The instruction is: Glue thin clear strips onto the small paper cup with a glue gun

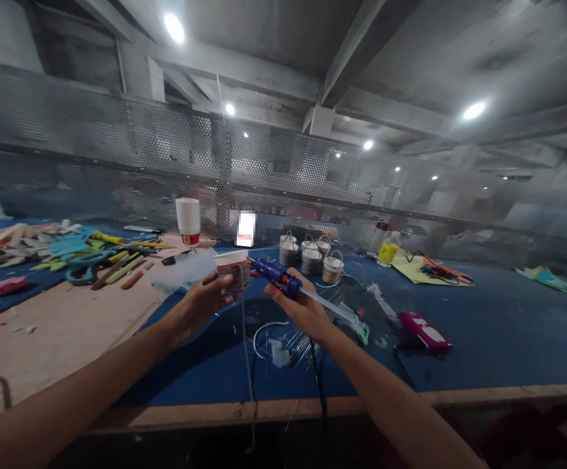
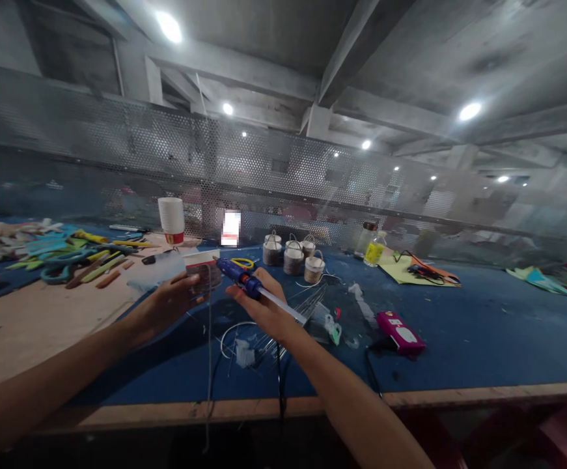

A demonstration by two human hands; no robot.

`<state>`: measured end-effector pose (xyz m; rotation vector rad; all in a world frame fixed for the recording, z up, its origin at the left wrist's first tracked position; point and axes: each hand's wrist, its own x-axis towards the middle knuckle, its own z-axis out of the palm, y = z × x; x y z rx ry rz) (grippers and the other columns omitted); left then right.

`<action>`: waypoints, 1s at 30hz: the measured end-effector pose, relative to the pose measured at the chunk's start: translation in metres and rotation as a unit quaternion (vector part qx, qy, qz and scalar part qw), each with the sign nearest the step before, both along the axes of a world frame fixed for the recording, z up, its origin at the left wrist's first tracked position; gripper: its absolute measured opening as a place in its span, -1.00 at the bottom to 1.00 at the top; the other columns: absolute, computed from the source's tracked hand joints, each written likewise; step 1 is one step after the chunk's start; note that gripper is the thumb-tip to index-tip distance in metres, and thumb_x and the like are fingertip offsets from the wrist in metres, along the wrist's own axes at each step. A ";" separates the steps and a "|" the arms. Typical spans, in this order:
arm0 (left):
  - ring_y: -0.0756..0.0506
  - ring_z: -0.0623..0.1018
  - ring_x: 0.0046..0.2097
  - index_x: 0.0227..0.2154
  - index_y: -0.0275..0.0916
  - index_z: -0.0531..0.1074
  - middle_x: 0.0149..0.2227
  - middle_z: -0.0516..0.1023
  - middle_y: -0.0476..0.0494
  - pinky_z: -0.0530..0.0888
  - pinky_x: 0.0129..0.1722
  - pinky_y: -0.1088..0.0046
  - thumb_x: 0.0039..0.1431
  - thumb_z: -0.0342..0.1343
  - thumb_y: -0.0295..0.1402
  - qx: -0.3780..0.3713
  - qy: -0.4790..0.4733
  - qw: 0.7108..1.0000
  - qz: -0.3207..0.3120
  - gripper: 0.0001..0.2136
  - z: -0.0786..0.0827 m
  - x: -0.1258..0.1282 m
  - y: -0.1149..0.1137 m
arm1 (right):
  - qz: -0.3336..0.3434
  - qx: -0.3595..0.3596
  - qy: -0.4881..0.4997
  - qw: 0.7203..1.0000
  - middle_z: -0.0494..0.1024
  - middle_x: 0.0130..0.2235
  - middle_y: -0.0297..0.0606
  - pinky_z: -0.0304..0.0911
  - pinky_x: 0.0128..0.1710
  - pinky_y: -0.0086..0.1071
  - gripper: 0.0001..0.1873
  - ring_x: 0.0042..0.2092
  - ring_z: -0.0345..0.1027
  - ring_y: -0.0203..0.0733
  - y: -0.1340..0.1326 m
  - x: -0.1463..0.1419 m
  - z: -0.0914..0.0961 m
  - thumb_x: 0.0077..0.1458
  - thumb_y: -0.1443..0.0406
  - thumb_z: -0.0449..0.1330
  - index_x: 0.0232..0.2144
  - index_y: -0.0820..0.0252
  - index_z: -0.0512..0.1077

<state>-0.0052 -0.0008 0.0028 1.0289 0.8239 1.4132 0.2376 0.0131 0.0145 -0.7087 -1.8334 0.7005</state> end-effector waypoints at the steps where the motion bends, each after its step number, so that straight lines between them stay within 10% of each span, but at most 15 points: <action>1: -0.34 0.58 0.23 0.02 -0.14 0.65 0.09 0.71 -0.23 0.53 0.15 0.16 0.10 0.45 -0.24 0.001 -0.002 1.000 -0.002 -0.60 0.000 0.000 0.000 | 0.000 -0.001 -0.001 1.000 0.43 -0.35 -0.37 0.23 -0.32 -0.40 -0.61 -0.33 0.25 -0.25 -0.001 0.000 0.001 0.25 -0.05 0.32 -0.34 0.10 0.42; 30: -0.27 0.62 0.14 0.03 -0.13 0.63 0.11 0.70 -0.22 0.54 -0.01 0.29 0.03 0.51 -0.27 -0.006 0.011 1.000 0.013 -0.54 0.000 0.000 0.000 | 0.013 0.018 -0.047 0.999 0.55 -0.31 -0.33 0.36 -0.23 -0.33 -0.71 -0.22 0.43 -0.13 0.003 -0.001 0.000 0.25 0.01 0.32 -0.22 0.07 0.53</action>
